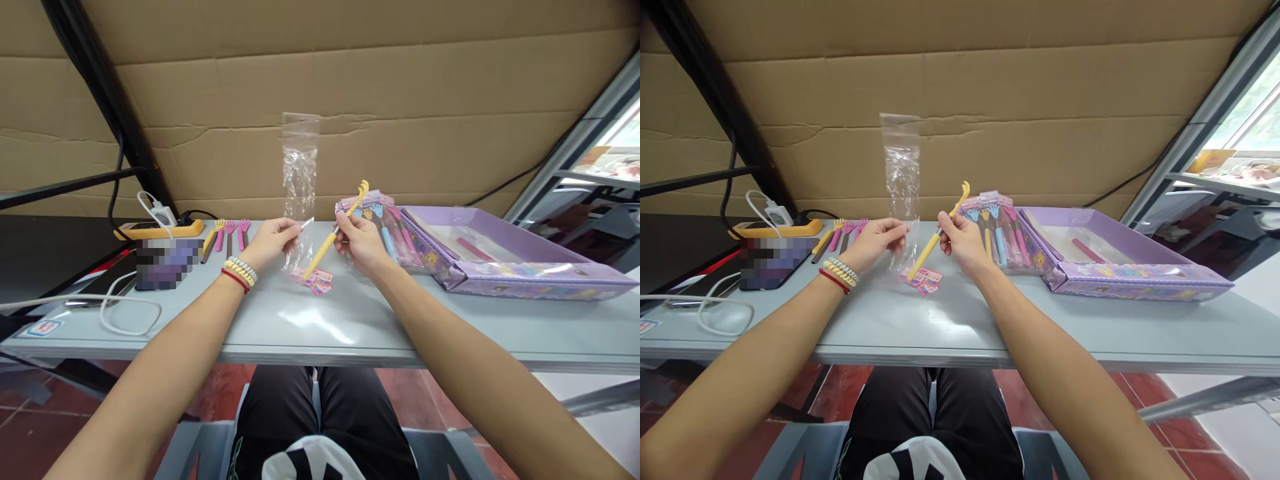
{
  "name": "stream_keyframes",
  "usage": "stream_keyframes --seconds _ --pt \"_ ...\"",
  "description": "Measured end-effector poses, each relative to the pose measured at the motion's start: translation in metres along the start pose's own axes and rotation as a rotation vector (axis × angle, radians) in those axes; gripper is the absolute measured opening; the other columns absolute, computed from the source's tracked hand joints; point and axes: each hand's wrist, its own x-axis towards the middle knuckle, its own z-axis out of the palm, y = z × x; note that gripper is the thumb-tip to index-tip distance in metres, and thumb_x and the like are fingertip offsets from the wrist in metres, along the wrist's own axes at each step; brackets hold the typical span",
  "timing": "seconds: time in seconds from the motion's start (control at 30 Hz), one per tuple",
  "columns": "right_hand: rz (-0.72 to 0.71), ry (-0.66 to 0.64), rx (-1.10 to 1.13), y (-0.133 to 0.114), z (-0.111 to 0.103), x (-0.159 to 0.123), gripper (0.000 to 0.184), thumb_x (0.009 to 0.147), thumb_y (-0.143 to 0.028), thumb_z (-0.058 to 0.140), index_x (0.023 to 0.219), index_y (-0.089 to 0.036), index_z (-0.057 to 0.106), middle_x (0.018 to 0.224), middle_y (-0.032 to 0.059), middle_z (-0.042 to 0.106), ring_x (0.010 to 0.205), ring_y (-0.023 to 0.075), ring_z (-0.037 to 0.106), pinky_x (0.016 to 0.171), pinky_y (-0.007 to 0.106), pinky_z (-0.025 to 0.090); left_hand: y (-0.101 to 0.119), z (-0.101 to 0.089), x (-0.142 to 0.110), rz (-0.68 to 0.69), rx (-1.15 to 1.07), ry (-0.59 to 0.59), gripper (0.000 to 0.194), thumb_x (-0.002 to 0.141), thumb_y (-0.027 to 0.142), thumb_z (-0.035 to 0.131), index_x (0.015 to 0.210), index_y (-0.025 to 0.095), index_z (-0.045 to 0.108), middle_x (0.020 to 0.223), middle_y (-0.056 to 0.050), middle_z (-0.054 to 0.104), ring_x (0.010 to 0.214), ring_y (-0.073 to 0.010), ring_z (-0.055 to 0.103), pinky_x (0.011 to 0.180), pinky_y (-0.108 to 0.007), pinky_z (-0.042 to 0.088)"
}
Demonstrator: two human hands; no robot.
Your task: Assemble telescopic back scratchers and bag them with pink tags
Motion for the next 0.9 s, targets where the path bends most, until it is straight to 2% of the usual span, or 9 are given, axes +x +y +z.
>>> stream_keyframes --seconds 0.1,0.2,0.33,0.47,0.7,0.8,0.9 --pt "-0.047 0.099 -0.045 0.000 -0.003 0.003 0.056 0.066 -0.071 0.067 0.069 -0.019 0.045 0.053 -0.0068 0.037 0.042 0.0057 0.040 0.038 0.019 0.033 0.001 -0.001 0.002 0.003 -0.073 0.174 0.019 0.079 0.034 0.060 0.076 0.015 0.054 0.056 0.001 0.056 0.043 -0.0075 0.046 0.043 -0.021 0.038" --pt "-0.058 0.133 -0.057 0.000 -0.004 0.004 0.058 0.066 -0.074 0.064 0.070 -0.020 0.041 0.059 -0.0055 0.039 0.047 0.0067 0.046 0.042 0.019 0.039 0.002 -0.002 0.003 0.010 -0.065 0.286 0.018 0.079 0.032 0.060 0.074 0.015 0.054 0.053 0.003 0.052 0.041 -0.0069 0.044 0.041 -0.020 0.037" --pt "0.005 0.125 0.031 -0.007 0.000 0.000 0.061 0.068 -0.079 0.056 0.075 -0.022 0.039 0.059 -0.0064 0.041 0.043 0.0074 0.046 0.039 0.020 0.040 0.004 -0.001 0.003 0.038 -0.032 0.342 0.017 0.080 0.029 0.060 0.069 0.016 0.054 0.048 0.006 0.043 0.041 -0.0067 0.041 0.039 -0.020 0.036" --pt "0.032 0.076 0.028 -0.013 0.001 -0.003 0.059 0.071 -0.077 0.056 0.074 -0.022 0.036 0.054 -0.0081 0.040 0.036 0.0049 0.035 0.032 0.018 0.027 0.003 0.000 0.003 0.060 -0.010 0.365 0.018 0.080 0.032 0.059 0.071 0.017 0.055 0.048 0.006 0.041 0.041 -0.0071 0.039 0.039 -0.020 0.036" --pt "0.151 -0.211 -0.218 -0.010 0.005 -0.013 0.047 0.065 -0.044 0.080 0.066 -0.018 0.040 0.058 -0.0032 0.053 0.037 0.0016 0.031 0.033 0.018 0.021 0.001 0.000 0.004 0.094 -0.013 0.381 0.018 0.081 0.034 0.060 0.077 0.017 0.055 0.048 0.006 0.046 0.039 -0.0080 0.042 0.039 -0.021 0.036" --pt "0.193 -0.297 -0.234 -0.011 0.006 -0.016 0.039 0.062 -0.030 0.081 0.073 -0.019 0.045 0.055 -0.0049 0.052 0.038 0.0035 0.035 0.035 0.018 0.024 0.001 0.001 0.005 0.090 -0.028 0.377 0.017 0.082 0.033 0.058 0.081 0.017 0.053 0.050 0.005 0.049 0.041 -0.0087 0.046 0.040 -0.021 0.037" --pt "0.210 -0.312 -0.219 -0.013 0.006 -0.016 0.037 0.059 -0.019 0.076 0.085 -0.019 0.049 0.058 -0.0049 0.054 0.040 0.0049 0.038 0.037 0.018 0.027 0.000 0.002 0.005 0.077 -0.018 0.351 0.018 0.084 0.035 0.056 0.085 0.018 0.051 0.055 0.005 0.053 0.043 -0.0086 0.050 0.042 -0.020 0.037"
